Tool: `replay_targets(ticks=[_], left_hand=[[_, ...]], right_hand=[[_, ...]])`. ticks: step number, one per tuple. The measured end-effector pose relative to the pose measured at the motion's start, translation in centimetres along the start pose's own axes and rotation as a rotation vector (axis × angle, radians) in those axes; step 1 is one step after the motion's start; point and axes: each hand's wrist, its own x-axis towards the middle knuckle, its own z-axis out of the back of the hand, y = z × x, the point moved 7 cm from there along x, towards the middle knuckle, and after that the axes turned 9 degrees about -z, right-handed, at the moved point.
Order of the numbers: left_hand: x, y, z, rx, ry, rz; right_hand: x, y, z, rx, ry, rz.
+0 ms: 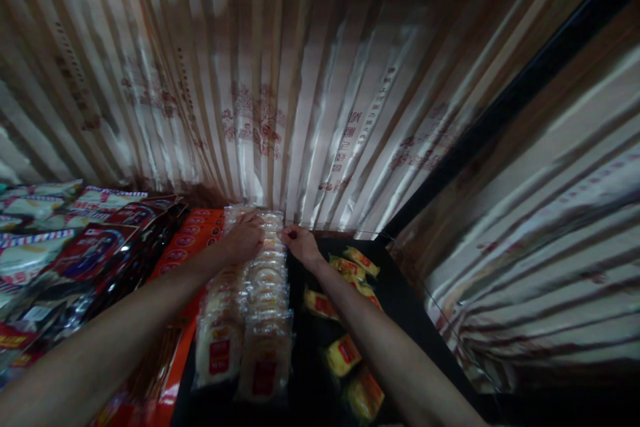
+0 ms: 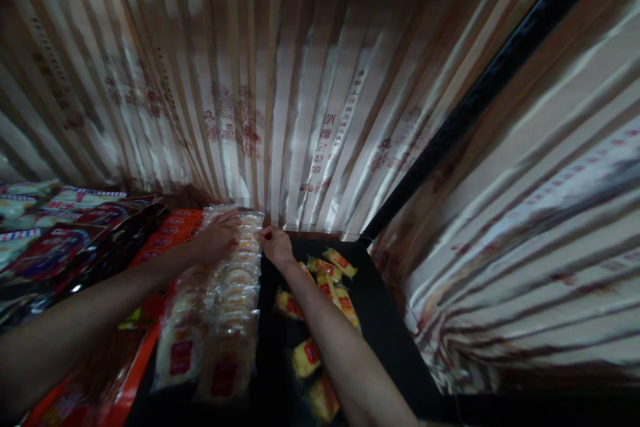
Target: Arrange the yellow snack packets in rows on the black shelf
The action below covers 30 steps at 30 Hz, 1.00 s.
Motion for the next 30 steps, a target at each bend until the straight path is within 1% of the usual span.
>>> replay_targets(ticks=[2,4,6,9,11,15,19,22,26,28,30], left_hand=[[0.1,0.0,-0.2,0.029,0.003,-0.002],[0.1,0.0,-0.3,0.067,0.012,0.018],[0.1,0.0,-0.2,0.108,0.015,0.036],[0.1,-0.5,0.0,0.127,0.035,-0.004],[0.1,-0.8,0.3,0.125,0.023,-0.021],[-0.2,-1.1,0.9,0.146,-0.027,-0.032],[-0.4,-1.2,0.6,0.096,0.020,-0.045],[-0.4,-0.7,0.6,0.014,0.032,0.009],[-0.6,0.0,0.7,0.011,0.024,0.145],[-0.6,0.1,0.7,0.018,0.014,0.168],[-0.7,0.0,0.7,0.022,0.004,0.177]], right_hand=[[-0.5,0.1,0.3,-0.017,-0.016,0.006],[-1.0,-0.2,0.4,-0.044,-0.003,-0.017],[-1.4,-0.5,0.2,-0.049,0.055,-0.029],[-1.8,-0.5,-0.3,0.013,0.123,0.016],[-1.8,-0.4,-0.3,0.042,0.115,0.039],[-1.4,-0.4,-0.4,0.050,0.063,0.039],[-1.2,-0.7,-0.7,0.075,0.025,0.038],[-1.1,-0.8,-0.7,0.086,-0.015,0.039],[-1.6,-0.5,0.0,0.070,-0.064,0.029],[-2.2,-0.3,0.6,0.016,-0.090,0.022],[-2.9,-0.2,0.8,-0.049,-0.060,0.025]])
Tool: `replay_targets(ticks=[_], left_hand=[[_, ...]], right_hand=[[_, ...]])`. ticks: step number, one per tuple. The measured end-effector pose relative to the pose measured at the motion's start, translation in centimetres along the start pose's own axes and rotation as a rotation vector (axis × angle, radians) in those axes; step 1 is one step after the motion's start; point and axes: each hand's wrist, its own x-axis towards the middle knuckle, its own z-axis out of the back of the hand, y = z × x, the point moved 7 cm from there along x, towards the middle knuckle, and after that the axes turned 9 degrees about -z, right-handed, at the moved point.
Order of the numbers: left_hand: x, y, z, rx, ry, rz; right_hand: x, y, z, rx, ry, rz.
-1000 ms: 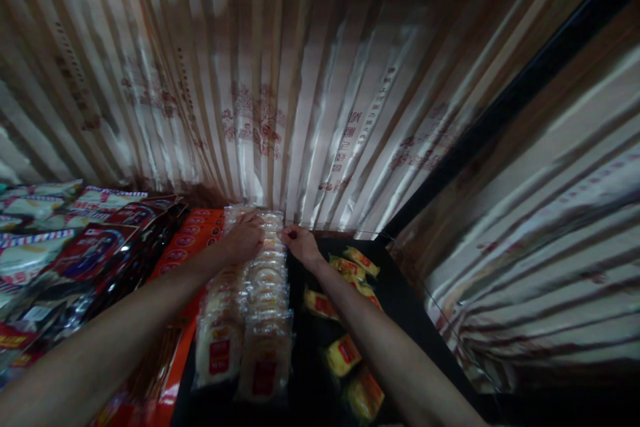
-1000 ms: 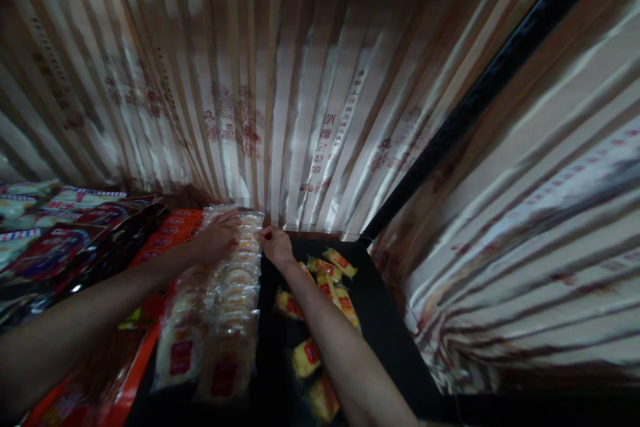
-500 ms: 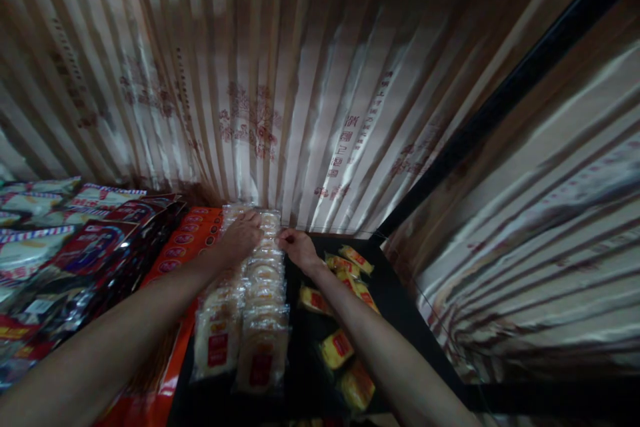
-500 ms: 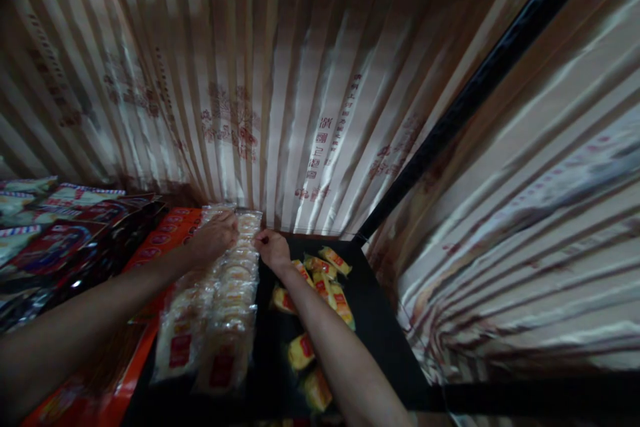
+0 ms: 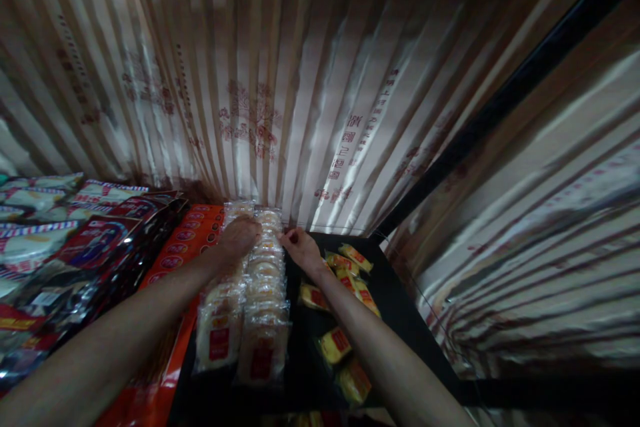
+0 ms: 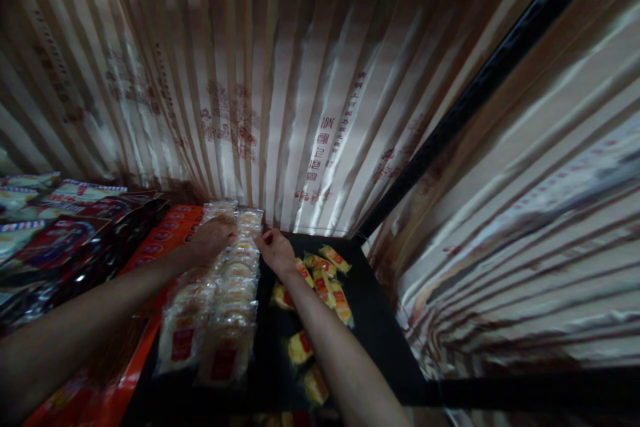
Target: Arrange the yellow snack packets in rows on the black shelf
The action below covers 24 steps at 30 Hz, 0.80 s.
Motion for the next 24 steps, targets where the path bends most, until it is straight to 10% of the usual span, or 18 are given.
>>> replay_targets(ticks=[24], left_hand=[[-1.6,-1.3,1.3,-0.011,-0.006,0.029]], right_hand=[[-2.6,-0.3,0.0,0.075,0.074,0.006]])
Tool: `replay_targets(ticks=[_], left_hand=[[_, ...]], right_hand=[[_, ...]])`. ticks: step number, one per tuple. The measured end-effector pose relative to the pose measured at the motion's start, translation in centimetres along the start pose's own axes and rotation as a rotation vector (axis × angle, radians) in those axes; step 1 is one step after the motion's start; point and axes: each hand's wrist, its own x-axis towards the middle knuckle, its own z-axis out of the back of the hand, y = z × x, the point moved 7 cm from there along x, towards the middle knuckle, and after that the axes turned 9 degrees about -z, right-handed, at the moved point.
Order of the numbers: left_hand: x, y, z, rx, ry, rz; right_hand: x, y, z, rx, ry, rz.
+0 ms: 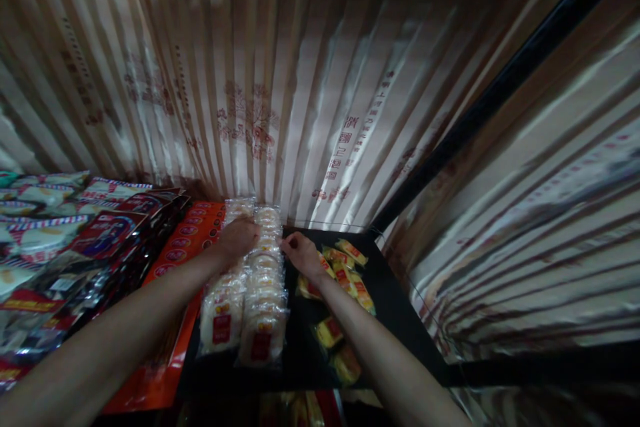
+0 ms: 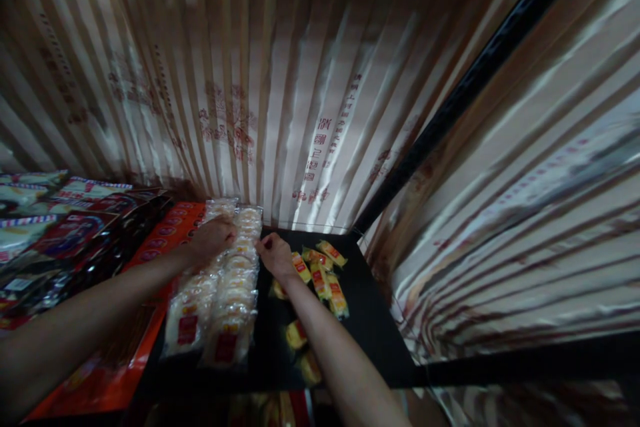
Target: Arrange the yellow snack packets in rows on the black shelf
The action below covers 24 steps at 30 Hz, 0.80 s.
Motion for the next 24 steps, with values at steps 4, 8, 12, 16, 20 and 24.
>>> replay_targets(ticks=[4,8,12,16,20,24], left_hand=[[-0.2,-0.4,0.0,0.023,0.006,0.008],[-0.1,-0.4,-0.4,0.037,0.031,0.007],[-0.1,-0.1,-0.6,0.024,0.027,0.003],[-0.5,-0.3,0.1,-0.007,-0.058,-0.043],[-1.4,-1.4,1.1,0.003,-0.050,-0.136],[-2.1,-2.1,1.0,0.059,0.077,-0.136]], right_hand=[[-0.4,-0.8,-0.3,0.082,0.106,-0.053],[-0.4,-1.3,-0.5,0.130,0.130,-0.093],[-0.4,-0.9,-1.1,0.148,0.161,-0.021],[-0.6,-0.1,-1.3,0.159,0.147,0.042],[-1.0,1.0,-0.6,0.035,0.053,0.060],[-1.3,1.6,-0.5,-0.040,0.002,0.060]])
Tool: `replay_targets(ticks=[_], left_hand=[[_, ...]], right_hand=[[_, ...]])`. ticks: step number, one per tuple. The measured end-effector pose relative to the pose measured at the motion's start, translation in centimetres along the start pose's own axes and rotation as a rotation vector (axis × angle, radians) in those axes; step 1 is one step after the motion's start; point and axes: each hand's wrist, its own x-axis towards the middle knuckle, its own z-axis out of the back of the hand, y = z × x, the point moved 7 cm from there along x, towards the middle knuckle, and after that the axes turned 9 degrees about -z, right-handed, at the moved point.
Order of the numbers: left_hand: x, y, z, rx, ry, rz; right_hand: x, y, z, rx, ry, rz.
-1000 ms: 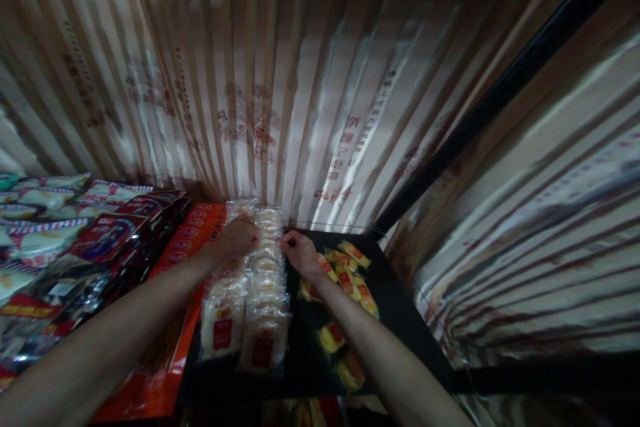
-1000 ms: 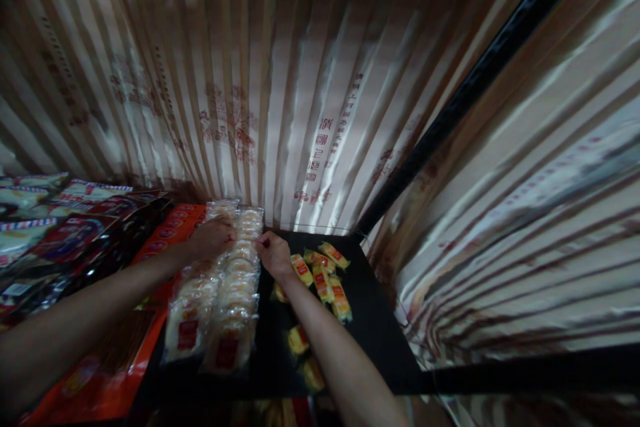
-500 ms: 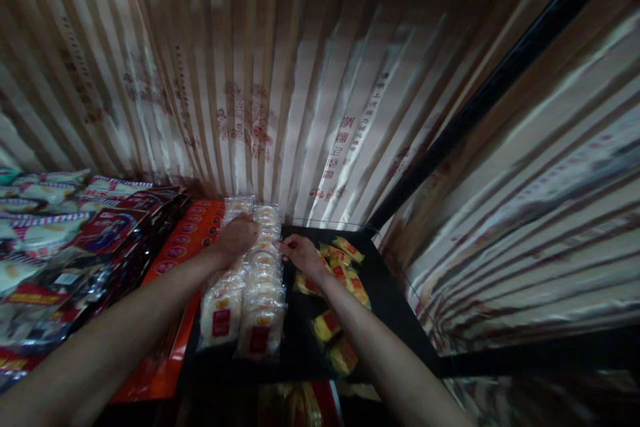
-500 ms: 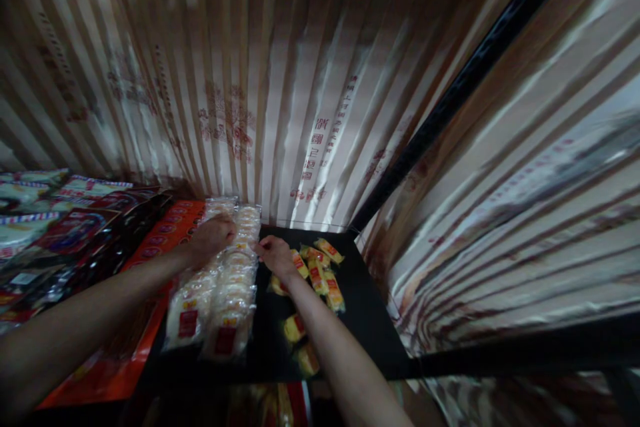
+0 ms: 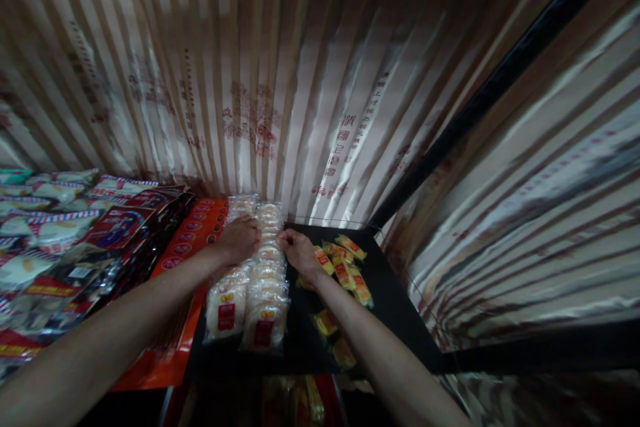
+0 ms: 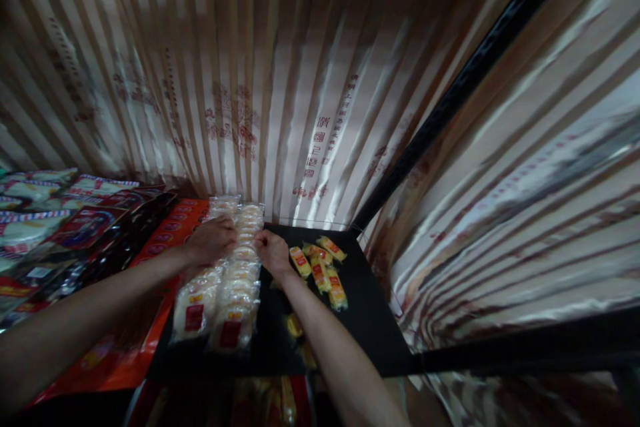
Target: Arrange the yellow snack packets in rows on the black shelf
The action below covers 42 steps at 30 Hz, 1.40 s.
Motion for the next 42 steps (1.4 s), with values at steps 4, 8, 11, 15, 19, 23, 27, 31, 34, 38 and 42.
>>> replay_targets(ticks=[4,8,11,15,19,23,27,31,34,38,42], left_hand=[[0.1,0.1,-0.1,0.032,0.054,0.110],[0.2,0.0,0.1,0.044,0.042,0.144],[0.0,0.1,0.1,0.020,0.045,0.171],[-0.2,0.2,-0.1,0.034,0.038,0.204],[-0.4,0.4,-0.3,0.026,-0.001,0.219],[-1.1,0.4,-0.2,-0.029,-0.063,0.188],[-1.6,-0.3,-0.5,-0.073,-0.007,0.104],[-1.8,-0.3,-0.5,-0.116,0.038,0.167],[-1.9,-0.4,-0.3,-0.099,0.038,0.209],[-1.9,-0.5,-0.2,-0.084,0.035,0.228],[-1.9,-0.5,-0.3,-0.063,0.055,0.226]], right_hand=[[-0.4,-0.1,0.1,0.090,-0.034,-0.006],[-1.9,-0.2,1.4,0.033,-0.119,-0.011],[-2.9,-1.0,1.3,-0.097,-0.047,-0.059],[-3.1,-2.1,0.1,-0.018,0.078,-0.062],[-2.5,-2.5,-0.3,0.078,0.060,-0.060],[-2.2,-2.7,-0.6,0.130,0.032,-0.085],[-2.3,-3.1,-1.1,0.155,0.004,-0.108],[-2.7,-3.1,-1.1,0.150,-0.032,-0.117],[-3.4,-3.1,-0.6,0.174,-0.019,-0.151],[-4.1,-2.8,-0.5,0.211,0.108,-0.166],[-4.4,-2.5,-0.3,0.360,0.131,-0.173]])
